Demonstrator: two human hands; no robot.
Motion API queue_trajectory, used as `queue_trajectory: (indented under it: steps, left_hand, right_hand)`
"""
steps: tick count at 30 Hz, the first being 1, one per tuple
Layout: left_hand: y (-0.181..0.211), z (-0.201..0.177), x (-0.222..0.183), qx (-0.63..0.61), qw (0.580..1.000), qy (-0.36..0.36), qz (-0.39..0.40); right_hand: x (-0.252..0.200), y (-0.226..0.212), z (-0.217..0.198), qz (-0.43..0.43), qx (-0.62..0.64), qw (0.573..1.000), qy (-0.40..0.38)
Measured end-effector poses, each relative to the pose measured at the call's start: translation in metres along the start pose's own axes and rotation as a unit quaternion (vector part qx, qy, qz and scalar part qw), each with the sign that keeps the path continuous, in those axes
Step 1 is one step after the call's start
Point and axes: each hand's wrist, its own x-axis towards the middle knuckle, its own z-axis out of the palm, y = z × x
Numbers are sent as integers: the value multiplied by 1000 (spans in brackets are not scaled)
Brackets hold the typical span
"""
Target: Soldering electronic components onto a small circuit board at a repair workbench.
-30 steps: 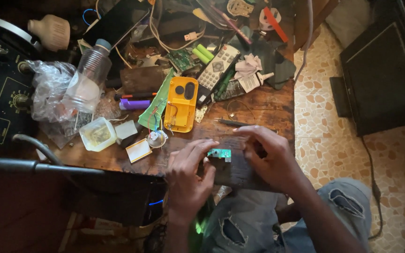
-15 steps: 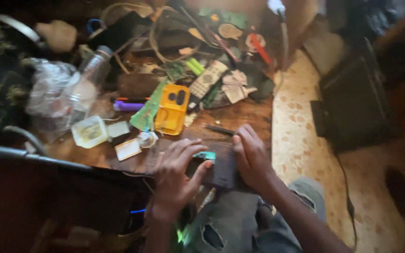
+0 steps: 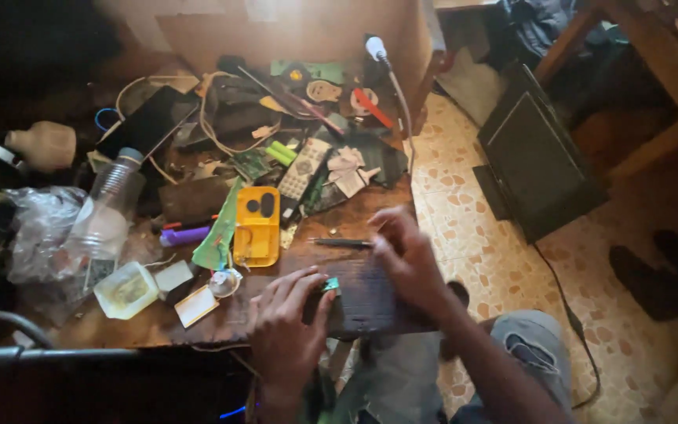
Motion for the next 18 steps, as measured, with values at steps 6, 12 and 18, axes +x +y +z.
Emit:
queue_trajectory:
  steps: [6, 12, 18]
  left_hand:
    - [-8, 1, -2, -21, 1000, 16, -4]
    - [-5, -3, -4, -30, 999, -18, -22]
    - [2, -2, -5, -38, 998, 28, -43]
  right_hand:
    - [73, -10, -2, 41, 100, 994, -17]
    - [165, 28, 15, -108, -73, 938, 321]
    - [190, 0, 3, -136, -129, 939, 288]
